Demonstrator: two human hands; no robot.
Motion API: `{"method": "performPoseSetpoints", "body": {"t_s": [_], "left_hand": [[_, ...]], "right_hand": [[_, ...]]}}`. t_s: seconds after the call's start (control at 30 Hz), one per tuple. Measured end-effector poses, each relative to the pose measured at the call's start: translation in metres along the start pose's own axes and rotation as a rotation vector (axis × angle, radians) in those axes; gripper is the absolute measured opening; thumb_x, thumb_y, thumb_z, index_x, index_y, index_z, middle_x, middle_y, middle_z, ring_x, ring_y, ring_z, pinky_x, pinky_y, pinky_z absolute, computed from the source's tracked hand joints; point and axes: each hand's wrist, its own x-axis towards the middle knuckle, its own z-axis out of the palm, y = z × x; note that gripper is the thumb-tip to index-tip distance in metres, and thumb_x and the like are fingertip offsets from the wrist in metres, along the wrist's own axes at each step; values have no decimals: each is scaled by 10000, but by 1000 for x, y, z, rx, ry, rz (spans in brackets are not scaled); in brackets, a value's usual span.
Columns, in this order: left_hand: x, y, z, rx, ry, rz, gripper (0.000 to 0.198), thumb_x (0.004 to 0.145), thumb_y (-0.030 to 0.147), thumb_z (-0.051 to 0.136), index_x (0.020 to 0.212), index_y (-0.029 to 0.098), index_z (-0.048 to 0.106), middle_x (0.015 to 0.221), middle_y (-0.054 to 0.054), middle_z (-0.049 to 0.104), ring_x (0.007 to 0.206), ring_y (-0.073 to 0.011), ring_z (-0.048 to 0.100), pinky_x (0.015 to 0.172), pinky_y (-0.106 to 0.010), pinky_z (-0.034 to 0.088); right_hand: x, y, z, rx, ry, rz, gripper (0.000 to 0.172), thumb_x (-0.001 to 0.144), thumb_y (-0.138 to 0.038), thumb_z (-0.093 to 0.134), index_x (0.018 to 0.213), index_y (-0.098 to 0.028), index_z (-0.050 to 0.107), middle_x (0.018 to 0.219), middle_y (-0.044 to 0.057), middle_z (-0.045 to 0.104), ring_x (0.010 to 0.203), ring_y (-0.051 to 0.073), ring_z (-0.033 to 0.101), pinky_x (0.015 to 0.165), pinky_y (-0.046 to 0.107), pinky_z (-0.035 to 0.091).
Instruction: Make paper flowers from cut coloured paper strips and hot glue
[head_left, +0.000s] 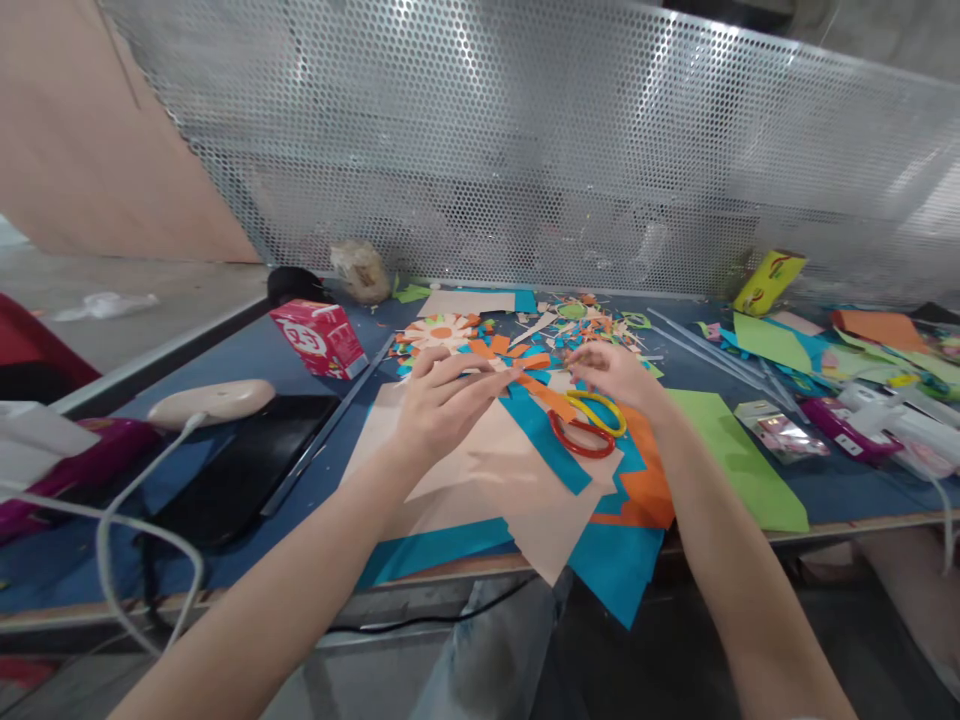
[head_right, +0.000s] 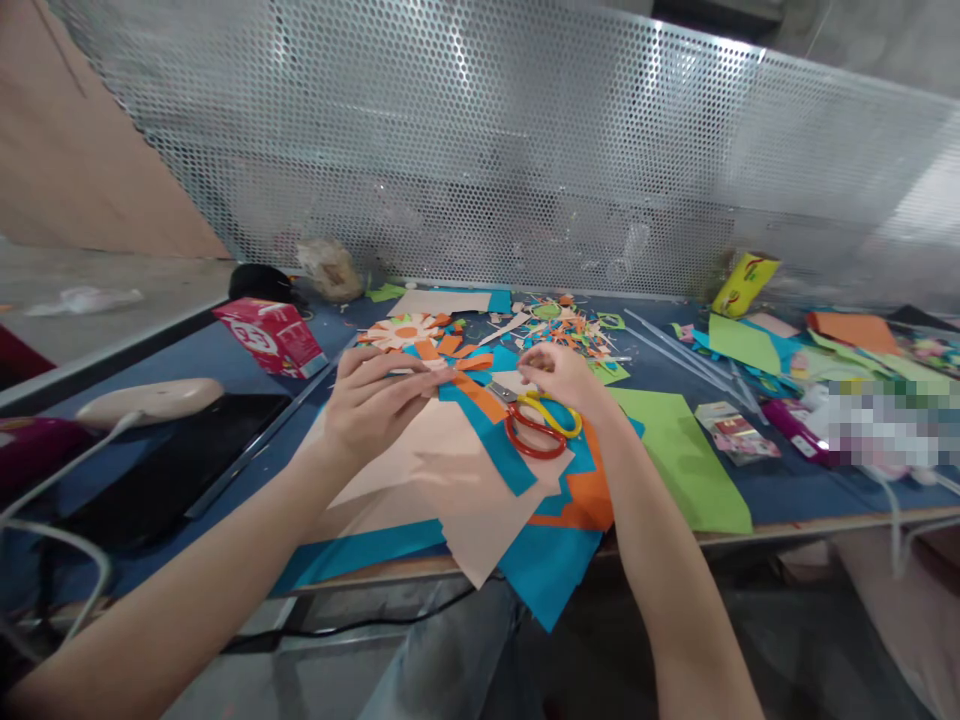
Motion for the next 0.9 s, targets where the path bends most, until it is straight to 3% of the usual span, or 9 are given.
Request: {"method": "performPoseSetpoints", "body": {"t_s": [0.07, 0.13, 0.23, 0.33, 0.47, 0.67, 0.77, 0.83, 0.9], "left_hand": [[-2, -1, 0, -8, 5, -43, 284, 803, 120, 582, 1045, 263, 621, 766, 16, 712, 776, -138, 650, 721, -306, 396], [-4, -3, 0, -17, -4, -92, 255, 816, 144, 571, 1016, 290, 636, 781, 23, 724, 782, -143, 655, 724, -315, 394], [-6, -4, 0, -42, -38, -145, 210, 830, 185, 564, 966, 317, 652, 847, 25, 732, 823, -158, 652, 753, -342, 390], [-5, -3, 1, -89, -38, -156, 171, 830, 198, 565, 922, 308, 658, 885, 9, 725, 862, -168, 642, 768, -350, 396], [-4, -3, 2, -20, -17, -138, 140, 834, 199, 558, 885, 280, 660, 765, 2, 696, 765, -149, 636, 728, -326, 404], [-7, -2, 2, 25, -2, -36, 128, 812, 138, 569, 897, 230, 593, 787, 5, 704, 792, -144, 645, 799, -320, 406], [-7, -2, 2, 27, 1, -38, 95, 814, 136, 563, 850, 223, 552, 757, 14, 702, 749, -138, 650, 789, -325, 401], [-7, -3, 2, 35, 9, -37, 88, 813, 143, 569, 831, 223, 539, 722, 21, 694, 727, -137, 649, 774, -326, 398], [-8, -4, 3, 37, 24, -29, 101, 802, 137, 582, 826, 223, 535, 698, 24, 685, 728, -137, 647, 772, -329, 395]], "right_hand": [[1, 4, -7, -154, 114, -16, 132, 740, -302, 569, 742, -172, 584, 663, 37, 648, 556, 129, 574, 568, 266, 475], [2, 12, -18, -354, 427, -15, 107, 762, -262, 540, 758, -167, 590, 749, 75, 660, 699, 176, 618, 691, 320, 490], [5, 25, -33, -671, 617, 178, 196, 789, -270, 520, 906, -137, 604, 937, 160, 653, 953, 274, 603, 818, 411, 457], [6, 35, -33, -829, 514, 426, 541, 765, -534, 524, 1022, -62, 590, 1079, 280, 583, 1049, 381, 554, 818, 489, 442], [7, 36, -15, -879, 271, 550, 813, 646, -707, 533, 1125, -51, 567, 1129, 282, 570, 1073, 407, 547, 825, 492, 448], [12, 32, -3, -937, 215, 470, 470, 707, -433, 585, 1033, -99, 633, 1031, 221, 636, 999, 343, 609, 774, 411, 485], [13, 32, -6, -930, 226, 423, 422, 679, -378, 612, 1000, -104, 632, 1001, 204, 644, 945, 316, 627, 749, 373, 491], [13, 32, -11, -908, 340, 319, 407, 683, -356, 604, 1000, -100, 607, 977, 190, 641, 901, 292, 631, 732, 363, 493], [11, 29, -16, -863, 548, 141, 372, 684, -326, 593, 972, -91, 581, 942, 184, 630, 868, 281, 620, 718, 375, 495]]}}
